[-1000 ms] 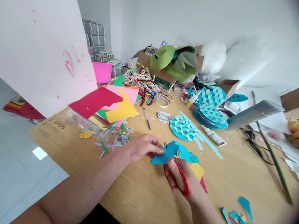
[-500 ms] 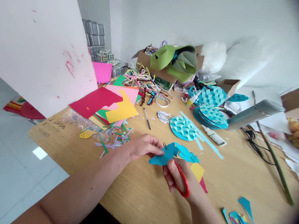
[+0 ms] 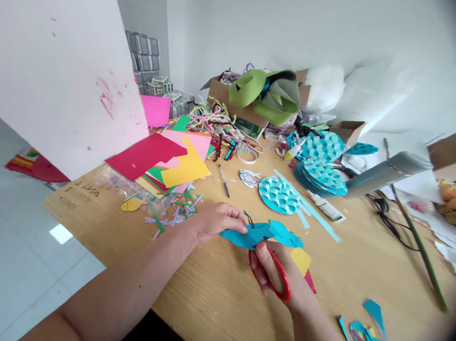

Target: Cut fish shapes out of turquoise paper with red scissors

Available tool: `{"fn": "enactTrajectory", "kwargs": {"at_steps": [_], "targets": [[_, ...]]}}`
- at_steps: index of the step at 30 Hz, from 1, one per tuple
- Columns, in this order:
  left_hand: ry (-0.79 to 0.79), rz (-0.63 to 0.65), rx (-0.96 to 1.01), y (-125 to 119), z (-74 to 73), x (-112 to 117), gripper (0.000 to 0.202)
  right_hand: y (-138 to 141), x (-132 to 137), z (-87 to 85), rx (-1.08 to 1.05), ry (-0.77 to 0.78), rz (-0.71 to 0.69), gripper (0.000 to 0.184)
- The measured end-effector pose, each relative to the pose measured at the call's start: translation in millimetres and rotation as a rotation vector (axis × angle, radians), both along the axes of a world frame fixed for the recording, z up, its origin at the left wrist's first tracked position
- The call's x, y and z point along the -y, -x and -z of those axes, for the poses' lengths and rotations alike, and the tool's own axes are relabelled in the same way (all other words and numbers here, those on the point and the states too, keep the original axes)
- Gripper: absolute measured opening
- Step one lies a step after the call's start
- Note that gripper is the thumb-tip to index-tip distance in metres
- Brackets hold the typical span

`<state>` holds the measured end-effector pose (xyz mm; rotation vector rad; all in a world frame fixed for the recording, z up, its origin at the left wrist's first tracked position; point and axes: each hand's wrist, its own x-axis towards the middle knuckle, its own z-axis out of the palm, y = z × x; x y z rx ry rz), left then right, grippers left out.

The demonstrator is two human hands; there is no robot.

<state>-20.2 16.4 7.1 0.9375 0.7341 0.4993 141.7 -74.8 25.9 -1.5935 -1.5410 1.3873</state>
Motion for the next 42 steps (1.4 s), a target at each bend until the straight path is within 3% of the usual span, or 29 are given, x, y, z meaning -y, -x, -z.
{"fn": "enactTrajectory", "kwargs": {"at_steps": [6,15,26,42], "targets": [[-0.003,0.000,0.003,0.9,-1.5,-0.2,0.021,1.2,-0.9,-2.8,0.012,-0.034,-0.019,0.063],[0.015,0.006,-0.035,1.1,-2.7,-0.2,0.024,-4.6,-3.3,17.7,-0.050,-0.034,-0.042,0.064],[-0.026,0.011,-0.038,2.8,-6.0,0.3,0.021,-2.3,-1.9,7.0,-0.039,-0.045,-0.032,0.062],[-0.018,-0.051,-0.058,4.4,-6.3,-0.4,0.023,-7.0,-3.0,11.8,-0.043,-0.031,-0.065,0.066]]}}
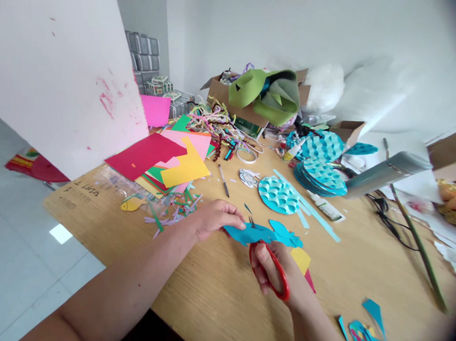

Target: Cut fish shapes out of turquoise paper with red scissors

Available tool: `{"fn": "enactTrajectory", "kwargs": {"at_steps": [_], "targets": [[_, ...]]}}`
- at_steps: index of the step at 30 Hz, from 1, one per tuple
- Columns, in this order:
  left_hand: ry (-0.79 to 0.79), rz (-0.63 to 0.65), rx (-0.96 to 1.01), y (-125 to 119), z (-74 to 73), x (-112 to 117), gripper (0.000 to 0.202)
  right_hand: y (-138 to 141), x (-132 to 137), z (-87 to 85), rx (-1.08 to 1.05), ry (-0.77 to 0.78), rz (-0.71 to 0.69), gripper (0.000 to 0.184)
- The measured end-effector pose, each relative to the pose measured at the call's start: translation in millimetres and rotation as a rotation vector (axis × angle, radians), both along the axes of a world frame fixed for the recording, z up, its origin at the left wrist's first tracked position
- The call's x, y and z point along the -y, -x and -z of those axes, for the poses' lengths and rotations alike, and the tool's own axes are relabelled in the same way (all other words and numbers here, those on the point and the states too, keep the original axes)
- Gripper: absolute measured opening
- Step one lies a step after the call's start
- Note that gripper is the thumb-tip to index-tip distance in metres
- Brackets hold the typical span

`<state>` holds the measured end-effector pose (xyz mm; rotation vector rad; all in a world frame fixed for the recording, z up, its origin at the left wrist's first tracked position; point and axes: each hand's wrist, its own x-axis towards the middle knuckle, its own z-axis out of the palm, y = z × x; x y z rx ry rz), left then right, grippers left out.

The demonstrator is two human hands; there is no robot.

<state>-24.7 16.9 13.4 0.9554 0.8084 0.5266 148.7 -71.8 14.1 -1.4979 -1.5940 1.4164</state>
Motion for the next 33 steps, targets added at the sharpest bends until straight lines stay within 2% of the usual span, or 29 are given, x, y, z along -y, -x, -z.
{"fn": "enactTrajectory", "kwargs": {"at_steps": [4,7,10,12,17,21,27,33], "targets": [[0.037,0.005,0.066,0.0,0.3,0.1,0.031,1.0,-0.9,-1.9,0.005,-0.024,0.022,0.065],[0.088,0.070,0.117,0.0,1.8,0.5,0.039,1.6,-1.6,-3.1,0.007,-0.066,0.066,0.065],[0.127,0.150,0.121,-0.2,4.2,1.3,0.039,2.9,-1.4,-4.6,-0.005,-0.093,0.122,0.061],[0.135,0.160,0.126,-0.5,5.6,1.6,0.037,4.1,-1.2,-5.8,-0.011,-0.091,0.141,0.060],[0.152,0.030,0.157,-1.6,6.5,1.5,0.031,5.1,-1.8,-4.9,-0.015,-0.109,0.123,0.061],[0.165,-0.038,0.164,-2.9,5.8,2.1,0.031,1.3,-3.7,3.5,-0.039,-0.087,0.102,0.060],[0.206,-0.049,0.187,-4.9,7.7,1.5,0.030,-1.9,-4.6,14.2,-0.037,-0.085,0.105,0.057],[0.287,-0.045,0.259,-11.9,12.2,5.6,0.036,6.2,-4.3,10.8,-0.077,-0.095,0.198,0.053]]}}
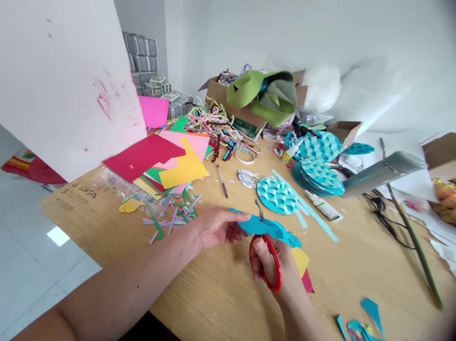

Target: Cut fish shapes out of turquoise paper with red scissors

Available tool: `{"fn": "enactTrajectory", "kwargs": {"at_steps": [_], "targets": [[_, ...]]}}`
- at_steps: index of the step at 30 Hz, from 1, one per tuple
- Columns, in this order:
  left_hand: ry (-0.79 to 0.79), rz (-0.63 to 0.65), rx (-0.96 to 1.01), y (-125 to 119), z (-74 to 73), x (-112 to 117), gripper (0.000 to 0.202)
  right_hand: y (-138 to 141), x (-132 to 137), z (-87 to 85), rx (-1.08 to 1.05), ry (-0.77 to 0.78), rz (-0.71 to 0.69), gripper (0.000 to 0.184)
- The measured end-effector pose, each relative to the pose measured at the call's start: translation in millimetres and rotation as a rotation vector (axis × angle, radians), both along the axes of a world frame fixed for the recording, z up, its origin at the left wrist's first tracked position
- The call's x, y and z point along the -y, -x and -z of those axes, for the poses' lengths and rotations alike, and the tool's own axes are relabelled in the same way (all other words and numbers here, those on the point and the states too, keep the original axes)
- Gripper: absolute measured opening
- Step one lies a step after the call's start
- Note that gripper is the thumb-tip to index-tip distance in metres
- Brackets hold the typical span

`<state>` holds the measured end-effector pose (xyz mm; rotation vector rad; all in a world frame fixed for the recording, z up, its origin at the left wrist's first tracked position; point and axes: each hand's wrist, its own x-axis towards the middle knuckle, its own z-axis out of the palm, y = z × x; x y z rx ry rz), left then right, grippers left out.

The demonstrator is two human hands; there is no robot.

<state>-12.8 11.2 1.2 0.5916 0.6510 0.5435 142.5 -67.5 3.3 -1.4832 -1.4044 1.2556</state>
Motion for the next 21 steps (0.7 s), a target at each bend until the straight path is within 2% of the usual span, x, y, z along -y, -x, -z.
{"fn": "enactTrajectory", "kwargs": {"at_steps": [3,6,9,14,21], "targets": [[-0.011,0.029,0.070,-4.5,1.2,5.2,0.038,3.4,-0.2,-3.6,-0.004,0.018,0.054,0.048],[-0.027,-0.022,0.118,-7.7,2.6,8.4,0.034,5.0,-0.2,-5.0,0.045,0.026,0.065,0.048],[-0.001,-0.081,0.123,-8.3,3.3,8.5,0.028,5.5,-0.1,-3.5,0.036,0.009,0.045,0.049],[0.033,-0.075,0.102,-5.9,0.3,7.3,0.015,5.6,0.5,-1.9,0.005,0.034,0.047,0.050],[-0.016,-0.125,0.061,-5.2,-2.1,4.6,0.020,4.7,1.1,0.7,0.017,0.048,0.033,0.052]]}}
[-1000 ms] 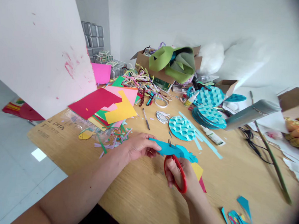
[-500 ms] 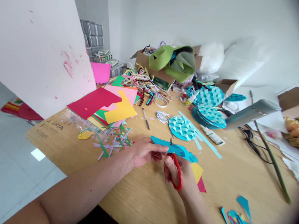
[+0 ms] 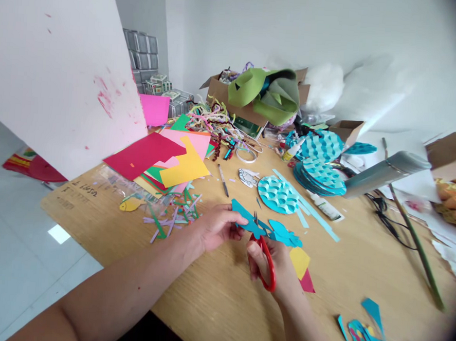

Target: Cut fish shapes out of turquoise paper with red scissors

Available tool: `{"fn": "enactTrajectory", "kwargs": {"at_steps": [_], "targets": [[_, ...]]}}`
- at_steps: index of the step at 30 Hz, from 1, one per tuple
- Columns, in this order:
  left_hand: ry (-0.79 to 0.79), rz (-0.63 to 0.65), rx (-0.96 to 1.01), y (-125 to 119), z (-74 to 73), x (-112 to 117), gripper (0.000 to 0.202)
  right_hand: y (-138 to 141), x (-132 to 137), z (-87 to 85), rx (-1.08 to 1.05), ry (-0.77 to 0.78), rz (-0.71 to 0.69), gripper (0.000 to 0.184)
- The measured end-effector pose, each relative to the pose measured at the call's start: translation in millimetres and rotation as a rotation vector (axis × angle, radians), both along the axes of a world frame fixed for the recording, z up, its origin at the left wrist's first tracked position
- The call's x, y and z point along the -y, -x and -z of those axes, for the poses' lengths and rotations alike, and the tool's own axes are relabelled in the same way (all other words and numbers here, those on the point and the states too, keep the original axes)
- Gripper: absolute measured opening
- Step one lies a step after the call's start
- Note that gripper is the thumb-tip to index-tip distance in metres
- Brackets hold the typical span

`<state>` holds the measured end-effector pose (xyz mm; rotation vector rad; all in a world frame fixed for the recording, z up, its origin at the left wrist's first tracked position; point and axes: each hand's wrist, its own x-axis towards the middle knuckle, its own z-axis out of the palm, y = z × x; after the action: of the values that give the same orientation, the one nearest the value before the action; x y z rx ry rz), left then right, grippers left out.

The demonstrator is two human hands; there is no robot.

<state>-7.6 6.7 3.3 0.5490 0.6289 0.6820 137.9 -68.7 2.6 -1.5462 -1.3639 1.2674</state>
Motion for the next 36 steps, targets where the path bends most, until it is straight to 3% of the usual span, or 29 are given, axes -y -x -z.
{"fn": "enactTrajectory", "kwargs": {"at_steps": [10,18,25,31,36], "targets": [[-0.148,-0.071,-0.130,0.5,-0.7,1.7,0.027,-2.3,0.2,4.8,-0.019,-0.018,-0.043,0.061],[-0.220,-0.073,-0.146,-0.7,1.5,2.2,0.032,-0.9,1.6,-1.4,-0.001,-0.001,-0.074,0.061],[-0.271,-0.140,-0.184,-0.1,-1.3,3.2,0.030,-1.4,2.2,-4.6,-0.033,0.024,-0.134,0.063],[-0.291,-0.113,-0.207,-0.1,0.2,2.6,0.025,-1.7,1.6,-3.4,-0.008,-0.017,-0.119,0.062],[-0.297,-0.197,-0.260,0.2,0.3,1.0,0.017,-4.7,3.2,-3.5,-0.025,0.018,-0.165,0.061]]}}
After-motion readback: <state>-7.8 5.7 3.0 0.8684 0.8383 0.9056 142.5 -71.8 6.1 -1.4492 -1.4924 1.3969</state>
